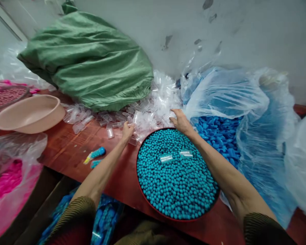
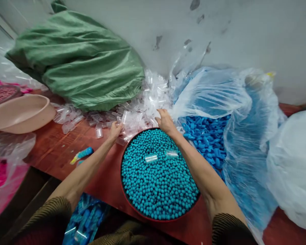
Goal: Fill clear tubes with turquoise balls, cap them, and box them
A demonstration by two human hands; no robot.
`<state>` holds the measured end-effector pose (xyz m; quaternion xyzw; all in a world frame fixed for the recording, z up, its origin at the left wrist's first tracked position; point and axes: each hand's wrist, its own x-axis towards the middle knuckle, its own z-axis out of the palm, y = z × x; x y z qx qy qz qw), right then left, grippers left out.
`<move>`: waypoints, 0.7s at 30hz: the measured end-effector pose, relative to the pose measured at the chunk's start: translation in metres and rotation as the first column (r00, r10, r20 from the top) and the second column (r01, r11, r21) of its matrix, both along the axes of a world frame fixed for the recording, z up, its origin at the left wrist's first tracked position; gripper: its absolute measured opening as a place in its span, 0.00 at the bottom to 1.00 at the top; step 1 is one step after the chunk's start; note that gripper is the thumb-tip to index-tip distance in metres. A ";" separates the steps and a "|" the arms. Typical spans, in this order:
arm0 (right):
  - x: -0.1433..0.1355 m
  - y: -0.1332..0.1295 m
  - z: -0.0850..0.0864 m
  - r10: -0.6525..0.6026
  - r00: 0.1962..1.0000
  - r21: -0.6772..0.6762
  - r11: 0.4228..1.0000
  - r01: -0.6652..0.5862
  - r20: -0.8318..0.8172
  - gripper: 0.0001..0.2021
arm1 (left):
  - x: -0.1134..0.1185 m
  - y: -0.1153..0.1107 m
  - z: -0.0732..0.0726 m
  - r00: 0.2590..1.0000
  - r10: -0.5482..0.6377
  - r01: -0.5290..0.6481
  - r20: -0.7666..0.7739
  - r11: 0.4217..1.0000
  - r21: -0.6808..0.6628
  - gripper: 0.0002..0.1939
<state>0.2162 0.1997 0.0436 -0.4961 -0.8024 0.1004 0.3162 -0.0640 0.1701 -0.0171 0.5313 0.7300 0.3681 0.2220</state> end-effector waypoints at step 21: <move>0.006 -0.038 -0.017 0.160 0.956 -0.039 0.987 -0.155 0.247 0.15 | 0.106 -0.012 0.065 0.744 -0.518 0.645 -0.423 0.722 0.250 0.18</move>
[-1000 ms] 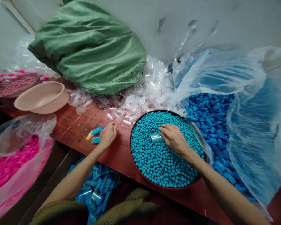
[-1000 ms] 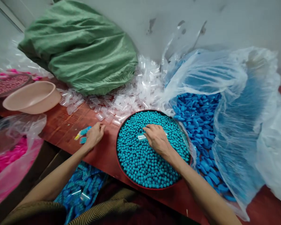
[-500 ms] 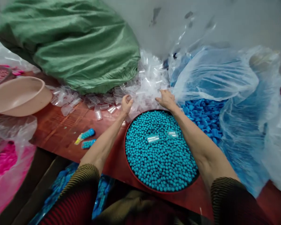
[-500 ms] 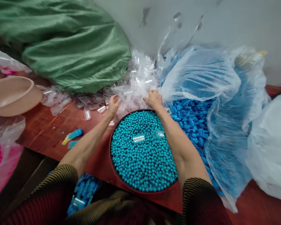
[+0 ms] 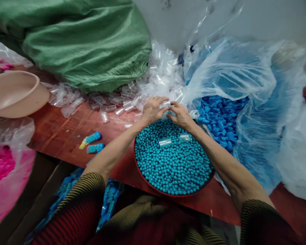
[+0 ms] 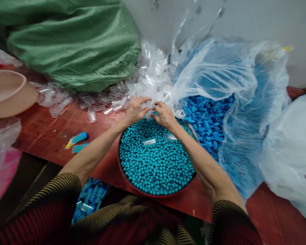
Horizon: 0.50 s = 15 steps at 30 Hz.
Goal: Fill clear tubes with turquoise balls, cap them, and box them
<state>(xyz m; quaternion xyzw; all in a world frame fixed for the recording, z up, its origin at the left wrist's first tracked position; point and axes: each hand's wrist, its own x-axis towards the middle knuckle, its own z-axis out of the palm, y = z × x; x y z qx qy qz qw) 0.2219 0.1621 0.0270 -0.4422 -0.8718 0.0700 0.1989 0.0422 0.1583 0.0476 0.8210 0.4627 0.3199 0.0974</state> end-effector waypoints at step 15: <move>-0.035 -0.139 -0.003 -0.026 0.922 -0.015 0.999 0.034 0.385 0.12 | 0.017 -0.037 -0.018 0.981 -0.155 0.142 -0.120 0.984 -0.104 0.18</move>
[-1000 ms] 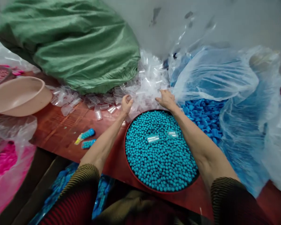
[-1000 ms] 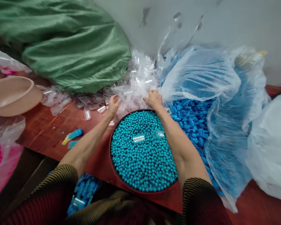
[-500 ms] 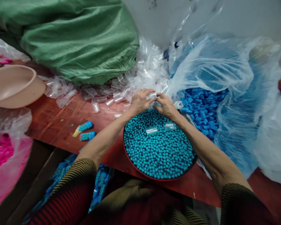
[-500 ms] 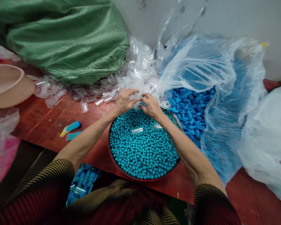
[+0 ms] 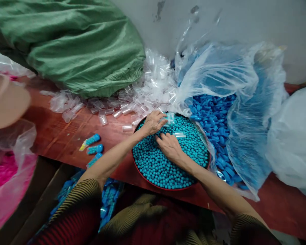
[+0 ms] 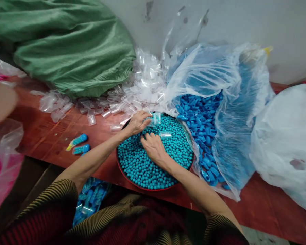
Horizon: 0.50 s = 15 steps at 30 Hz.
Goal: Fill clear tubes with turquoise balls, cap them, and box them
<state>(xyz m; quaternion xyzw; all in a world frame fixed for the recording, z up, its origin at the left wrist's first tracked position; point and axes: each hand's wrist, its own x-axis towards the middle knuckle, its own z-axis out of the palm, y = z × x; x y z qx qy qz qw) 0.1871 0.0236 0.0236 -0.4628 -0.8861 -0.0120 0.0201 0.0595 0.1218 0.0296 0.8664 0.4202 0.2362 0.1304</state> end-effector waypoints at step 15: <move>0.031 -0.004 -0.014 -0.439 0.297 -0.453 0.891 0.025 -0.848 0.12 | 0.021 -0.095 -0.016 0.769 0.287 0.120 0.571 0.813 -0.569 0.18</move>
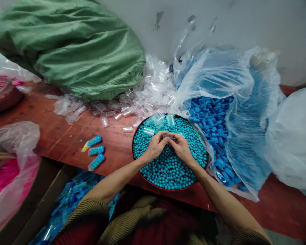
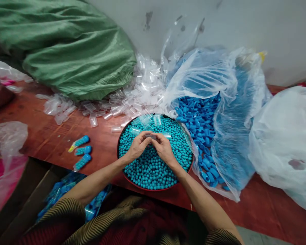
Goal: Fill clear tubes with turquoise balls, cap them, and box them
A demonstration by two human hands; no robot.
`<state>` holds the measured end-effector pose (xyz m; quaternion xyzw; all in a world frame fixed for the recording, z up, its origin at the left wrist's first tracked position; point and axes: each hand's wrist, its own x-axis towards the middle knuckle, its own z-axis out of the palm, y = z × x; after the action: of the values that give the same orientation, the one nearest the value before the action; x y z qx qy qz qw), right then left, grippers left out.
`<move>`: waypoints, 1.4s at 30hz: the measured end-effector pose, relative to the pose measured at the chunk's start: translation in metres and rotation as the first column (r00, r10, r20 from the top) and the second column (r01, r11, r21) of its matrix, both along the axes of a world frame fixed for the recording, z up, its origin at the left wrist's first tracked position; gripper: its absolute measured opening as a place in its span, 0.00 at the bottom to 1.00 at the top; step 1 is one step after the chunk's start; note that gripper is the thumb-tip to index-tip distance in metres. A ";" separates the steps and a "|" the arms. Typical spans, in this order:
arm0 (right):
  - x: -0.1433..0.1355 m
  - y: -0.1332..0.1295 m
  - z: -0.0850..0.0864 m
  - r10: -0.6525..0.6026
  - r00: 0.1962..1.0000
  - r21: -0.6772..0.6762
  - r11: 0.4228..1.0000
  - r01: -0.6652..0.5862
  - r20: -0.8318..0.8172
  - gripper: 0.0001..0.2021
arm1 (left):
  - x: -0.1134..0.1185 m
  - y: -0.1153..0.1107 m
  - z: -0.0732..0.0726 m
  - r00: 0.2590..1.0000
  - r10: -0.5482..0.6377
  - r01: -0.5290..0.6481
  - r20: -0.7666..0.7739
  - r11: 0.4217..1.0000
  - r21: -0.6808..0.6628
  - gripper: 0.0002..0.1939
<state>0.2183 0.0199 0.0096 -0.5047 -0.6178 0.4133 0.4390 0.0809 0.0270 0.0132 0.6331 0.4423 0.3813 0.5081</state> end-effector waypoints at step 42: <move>0.052 0.014 0.023 0.027 0.362 0.034 0.986 -0.160 0.932 0.20 | -0.018 -0.015 -0.009 0.745 -0.042 0.266 -0.666 0.934 0.238 0.27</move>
<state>0.2699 0.0338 0.0324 -0.5864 -0.8085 0.0450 0.0207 0.0630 0.0124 0.0043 0.8338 0.4688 0.1599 0.2439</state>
